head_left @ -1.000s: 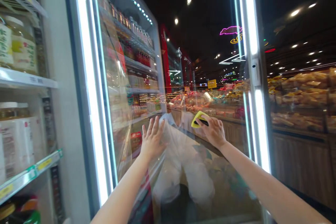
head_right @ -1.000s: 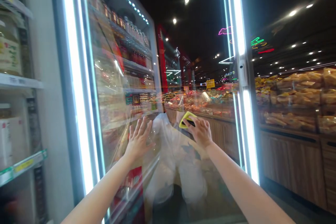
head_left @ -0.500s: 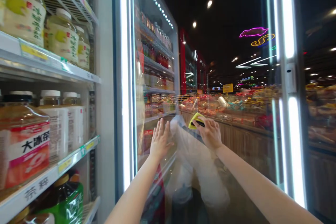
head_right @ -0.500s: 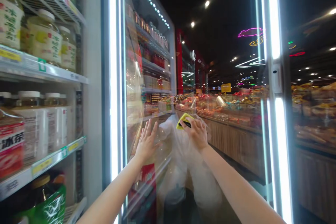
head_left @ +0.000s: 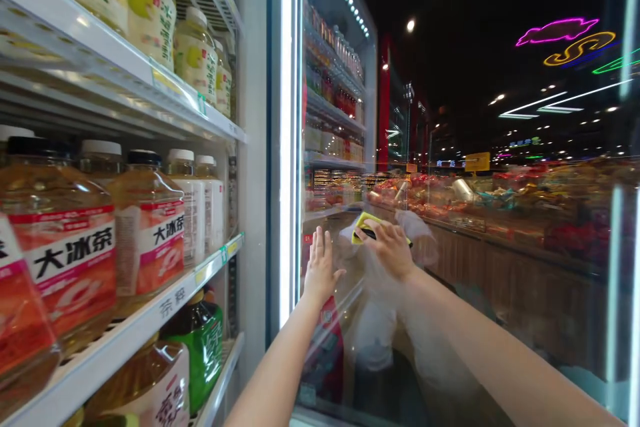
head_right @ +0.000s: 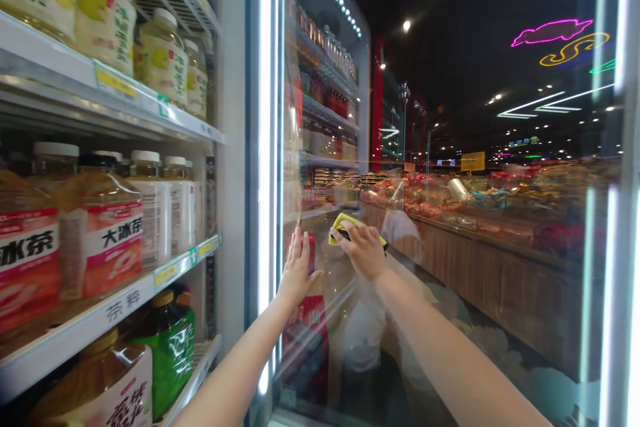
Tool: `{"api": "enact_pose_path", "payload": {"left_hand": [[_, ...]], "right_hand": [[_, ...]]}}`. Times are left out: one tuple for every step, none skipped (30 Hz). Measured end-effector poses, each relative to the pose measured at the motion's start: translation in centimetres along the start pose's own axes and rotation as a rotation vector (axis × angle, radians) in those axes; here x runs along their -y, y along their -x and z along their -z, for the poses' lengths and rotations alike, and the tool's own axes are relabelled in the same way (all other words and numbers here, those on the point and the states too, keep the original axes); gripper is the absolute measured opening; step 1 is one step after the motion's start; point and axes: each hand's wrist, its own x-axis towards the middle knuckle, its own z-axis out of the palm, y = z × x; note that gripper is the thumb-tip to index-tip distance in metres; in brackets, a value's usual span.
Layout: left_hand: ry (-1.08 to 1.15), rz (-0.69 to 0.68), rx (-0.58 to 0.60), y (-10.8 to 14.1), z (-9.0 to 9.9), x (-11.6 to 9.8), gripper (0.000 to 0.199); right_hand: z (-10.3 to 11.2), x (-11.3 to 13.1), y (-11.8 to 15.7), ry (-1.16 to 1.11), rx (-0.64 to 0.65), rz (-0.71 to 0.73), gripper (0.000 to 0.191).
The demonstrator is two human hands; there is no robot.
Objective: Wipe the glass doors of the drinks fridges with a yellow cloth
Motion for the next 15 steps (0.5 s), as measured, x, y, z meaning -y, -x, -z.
{"api": "enact_pose_path", "payload": {"left_hand": [[0.01,-0.004,-0.003,0.2,-0.1,0.3,0.138],[0.019,-0.01,-0.01,0.4,-0.1,0.5,0.137],[0.026,-0.015,-0.018,0.5,-0.2,0.7,0.136],[0.032,-0.018,-0.025,0.7,-0.3,0.7,0.134],[0.035,-0.015,-0.031,0.8,-0.4,0.7,0.133],[0.034,-0.006,-0.033,1.0,-0.5,0.7,0.132],[0.029,0.01,-0.029,1.2,-0.5,0.7,0.13],[0.021,0.033,-0.02,1.5,-0.6,0.6,0.129],[0.011,0.06,-0.007,1.9,-0.6,0.6,0.129],[-0.003,0.089,0.01,2.2,-0.5,0.7,0.128],[-0.019,0.118,0.027,2.6,-0.5,0.8,0.128],[-0.036,0.147,0.044,3.0,-0.4,1.0,0.127],[-0.052,0.174,0.059,3.4,-0.3,1.3,0.126],[-0.065,0.2,0.07,3.7,-0.3,1.6,0.125],[-0.073,0.225,0.076,4.0,-0.2,1.9,0.123]], "right_hand": [[0.1,-0.5,-1.4,-0.008,-0.008,-0.014,0.05],[0.2,-0.8,-2.9,-0.01,-0.024,-0.053,0.051],[0.2,-0.9,-4.1,-0.002,-0.049,-0.099,0.053],[0.1,-0.8,-5.0,0.006,-0.072,-0.14,0.054],[-0.1,-0.5,-5.5,0.013,-0.089,-0.166,0.056],[-0.3,0.1,-5.4,0.015,-0.094,-0.166,0.057],[-0.6,0.7,-4.9,0.011,-0.083,-0.138,0.058],[-0.8,1.4,-4.3,0.002,-0.059,-0.084,0.058],[-1.0,2.1,-3.6,-0.011,-0.026,-0.018,0.057],[-1.2,2.7,-3.2,-0.025,0.01,0.047,0.056],[-1.4,3.2,-3.1,-0.037,0.042,0.098,0.054],[-1.5,3.7,-3.4,-0.049,0.07,0.126,0.051],[-1.6,4.1,-4.1,-0.059,0.09,0.133,0.05],[-1.8,4.5,-5.1,-0.068,0.105,0.12,0.049],[-2.0,5.0,-6.1,-0.075,0.113,0.095,0.048]]}}
